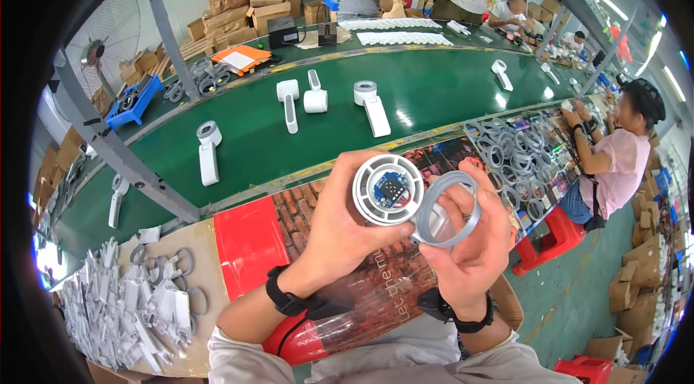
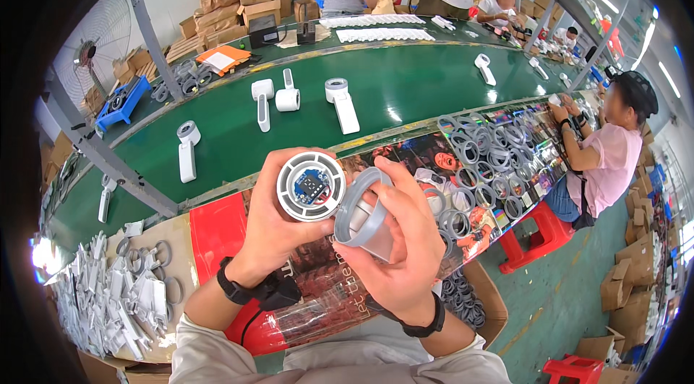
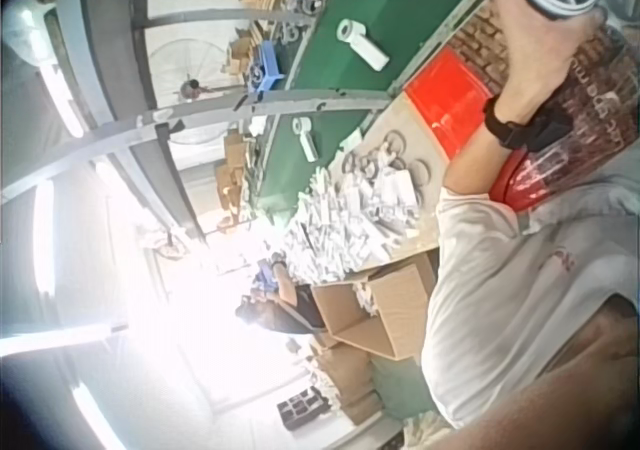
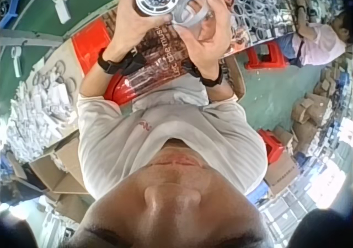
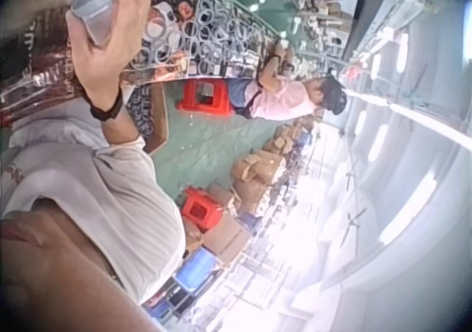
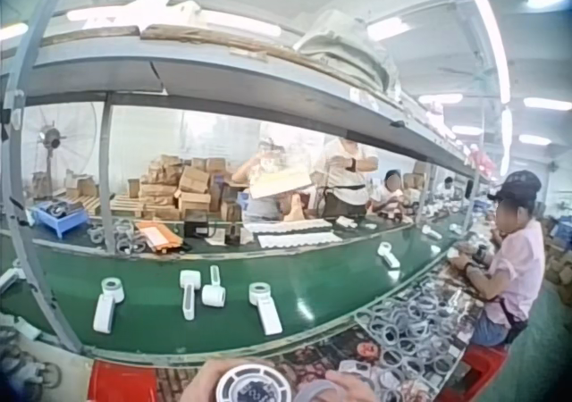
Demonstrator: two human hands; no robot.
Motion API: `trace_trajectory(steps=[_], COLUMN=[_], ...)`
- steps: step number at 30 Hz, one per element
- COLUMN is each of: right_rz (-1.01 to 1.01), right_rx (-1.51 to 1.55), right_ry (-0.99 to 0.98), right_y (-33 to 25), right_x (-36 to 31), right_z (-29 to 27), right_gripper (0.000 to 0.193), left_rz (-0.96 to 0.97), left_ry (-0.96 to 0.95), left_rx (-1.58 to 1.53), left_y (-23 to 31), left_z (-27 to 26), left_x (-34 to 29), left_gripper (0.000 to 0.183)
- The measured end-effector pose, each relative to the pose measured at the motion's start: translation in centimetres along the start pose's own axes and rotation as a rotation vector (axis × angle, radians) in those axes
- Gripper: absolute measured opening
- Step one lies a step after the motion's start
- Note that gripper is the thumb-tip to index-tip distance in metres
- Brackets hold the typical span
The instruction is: Manually assembling electronic device components at a factory workstation.
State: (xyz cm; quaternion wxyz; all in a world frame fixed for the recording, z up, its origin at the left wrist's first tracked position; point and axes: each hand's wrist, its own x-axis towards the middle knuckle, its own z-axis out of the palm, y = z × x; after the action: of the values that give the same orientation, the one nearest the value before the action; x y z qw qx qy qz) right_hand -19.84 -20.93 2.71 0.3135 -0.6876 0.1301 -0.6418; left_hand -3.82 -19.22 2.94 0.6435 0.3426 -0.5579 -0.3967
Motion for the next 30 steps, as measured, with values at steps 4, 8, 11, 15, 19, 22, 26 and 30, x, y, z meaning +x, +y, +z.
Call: trace_trajectory(steps=[4, 8, 11, 15, 19, 22, 26, 30], right_rz=[-0.033, 0.051, 0.178, 0.259, 0.402, 0.502, 0.578, 0.831], right_rx=[-0.167, -0.456, -0.431, -0.277, 0.296, 0.08, 0.236, 0.365], right_ry=[-0.045, -0.257, -0.384, -0.465, -0.09, -0.411, -0.352, -0.235], right_y=[0.0, -1.3, -0.1, 1.9, 4.1, 6.5, 7.5, 6.8], right_x=[0.1, 1.8, 2.2, 2.4, 3.7, 3.0, 3.4, 2.9], right_z=[-0.3, 0.0, 0.7, 0.0, 0.5, 0.0, 1.4, 2.1], right_gripper=[0.063, 0.057, 0.058, 0.062, 0.047, 0.04, 0.037, 0.036], left_rz=[0.001, 0.35, 0.383, 0.421, 0.531, 0.526, 0.482, 0.077], left_ry=[0.083, 0.164, 0.191, 0.115, -0.096, -0.158, -0.148, 0.167], left_rx=[0.132, 0.842, 1.068, 1.195, 1.092, 0.971, 0.919, 0.575], left_y=[0.1, 0.3, -1.1, -1.5, -0.3, -1.0, -1.3, -2.7], left_z=[1.0, 0.8, 0.5, -0.7, 0.1, 0.1, -1.0, -2.9], left_x=[-0.5, -0.5, -0.4, 0.4, 1.0, 0.6, 1.7, 2.3], left_gripper=[0.068, 0.074, 0.066, 0.059, 0.059, 0.061, 0.061, 0.052])
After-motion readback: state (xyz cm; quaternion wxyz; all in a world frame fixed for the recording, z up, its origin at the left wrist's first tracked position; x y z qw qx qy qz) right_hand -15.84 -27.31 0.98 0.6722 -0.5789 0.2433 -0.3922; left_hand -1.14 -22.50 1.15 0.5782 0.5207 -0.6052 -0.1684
